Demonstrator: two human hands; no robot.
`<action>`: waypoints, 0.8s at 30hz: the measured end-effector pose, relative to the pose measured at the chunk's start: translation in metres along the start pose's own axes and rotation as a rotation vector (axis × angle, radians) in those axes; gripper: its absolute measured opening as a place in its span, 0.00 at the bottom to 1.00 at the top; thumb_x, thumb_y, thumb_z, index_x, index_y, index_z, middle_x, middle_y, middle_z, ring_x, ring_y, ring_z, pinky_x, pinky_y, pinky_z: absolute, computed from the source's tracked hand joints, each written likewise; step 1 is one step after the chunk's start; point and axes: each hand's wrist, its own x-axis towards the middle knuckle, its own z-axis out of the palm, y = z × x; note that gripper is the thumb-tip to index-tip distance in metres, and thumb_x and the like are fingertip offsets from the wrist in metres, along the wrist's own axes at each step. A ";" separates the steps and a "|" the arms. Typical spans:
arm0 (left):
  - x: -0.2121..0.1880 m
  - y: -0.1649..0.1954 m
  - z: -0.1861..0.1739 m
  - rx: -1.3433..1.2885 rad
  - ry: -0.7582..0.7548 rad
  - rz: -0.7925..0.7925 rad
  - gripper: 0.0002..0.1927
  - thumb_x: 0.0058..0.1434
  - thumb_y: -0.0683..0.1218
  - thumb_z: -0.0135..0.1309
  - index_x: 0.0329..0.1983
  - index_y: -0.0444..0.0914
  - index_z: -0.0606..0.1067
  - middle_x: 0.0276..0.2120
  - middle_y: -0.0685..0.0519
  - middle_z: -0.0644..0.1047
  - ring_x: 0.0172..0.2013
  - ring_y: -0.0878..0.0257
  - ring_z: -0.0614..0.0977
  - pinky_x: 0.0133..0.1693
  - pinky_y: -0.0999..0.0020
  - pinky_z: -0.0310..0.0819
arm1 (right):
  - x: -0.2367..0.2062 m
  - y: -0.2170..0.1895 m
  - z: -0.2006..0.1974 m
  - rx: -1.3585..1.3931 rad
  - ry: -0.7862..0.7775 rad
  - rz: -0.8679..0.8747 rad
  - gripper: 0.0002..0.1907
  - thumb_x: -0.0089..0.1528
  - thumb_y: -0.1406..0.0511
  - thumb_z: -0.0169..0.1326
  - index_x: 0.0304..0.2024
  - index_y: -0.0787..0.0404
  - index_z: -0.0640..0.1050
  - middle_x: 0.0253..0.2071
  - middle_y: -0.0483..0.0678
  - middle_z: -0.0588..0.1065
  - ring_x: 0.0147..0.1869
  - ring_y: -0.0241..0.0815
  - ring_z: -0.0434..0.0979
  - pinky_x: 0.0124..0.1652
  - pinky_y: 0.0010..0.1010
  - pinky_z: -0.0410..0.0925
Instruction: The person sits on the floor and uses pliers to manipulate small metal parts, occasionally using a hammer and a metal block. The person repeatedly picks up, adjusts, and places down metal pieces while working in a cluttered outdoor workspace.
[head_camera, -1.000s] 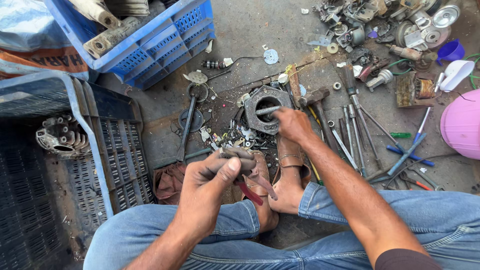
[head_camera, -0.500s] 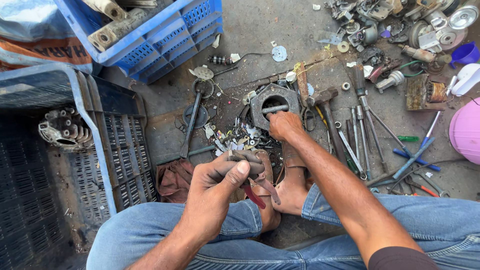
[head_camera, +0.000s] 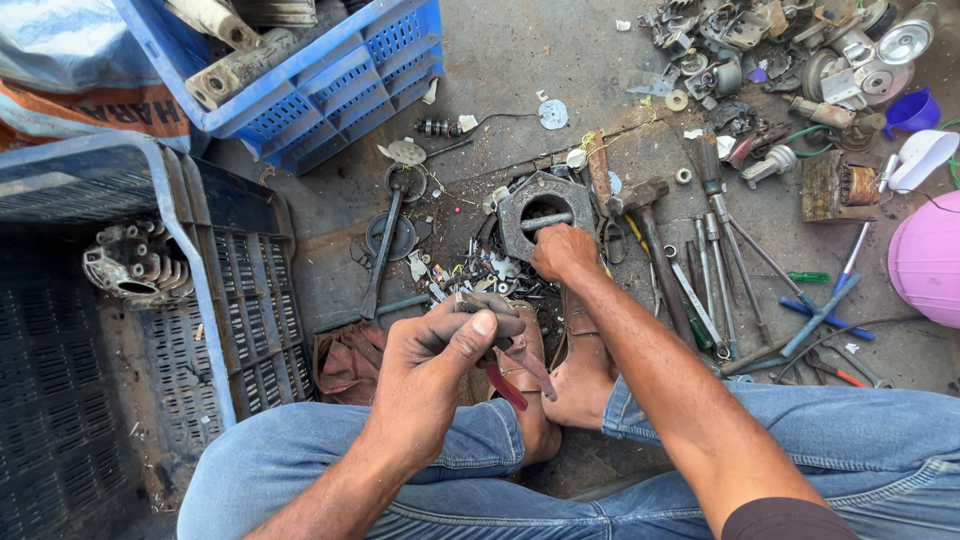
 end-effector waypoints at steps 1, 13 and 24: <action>0.000 0.000 0.000 0.002 -0.010 0.006 0.19 0.66 0.50 0.55 0.42 0.27 0.83 0.45 0.47 0.80 0.45 0.62 0.81 0.50 0.65 0.75 | 0.000 0.000 -0.001 0.022 -0.026 0.010 0.17 0.60 0.60 0.56 0.45 0.64 0.83 0.49 0.60 0.81 0.52 0.58 0.83 0.51 0.46 0.74; -0.001 0.002 0.004 -0.028 -0.019 0.031 0.18 0.67 0.47 0.55 0.40 0.25 0.82 0.44 0.47 0.80 0.45 0.61 0.81 0.50 0.64 0.76 | 0.003 -0.010 -0.015 0.164 -0.120 0.142 0.20 0.61 0.56 0.54 0.51 0.59 0.82 0.57 0.58 0.77 0.62 0.59 0.77 0.58 0.48 0.70; -0.003 0.008 0.003 0.007 0.000 0.033 0.17 0.67 0.47 0.54 0.40 0.26 0.83 0.43 0.47 0.81 0.43 0.62 0.81 0.48 0.65 0.76 | 0.003 0.029 -0.003 0.416 0.052 -0.094 0.24 0.57 0.70 0.50 0.55 0.50 0.81 0.54 0.53 0.80 0.55 0.50 0.82 0.60 0.41 0.71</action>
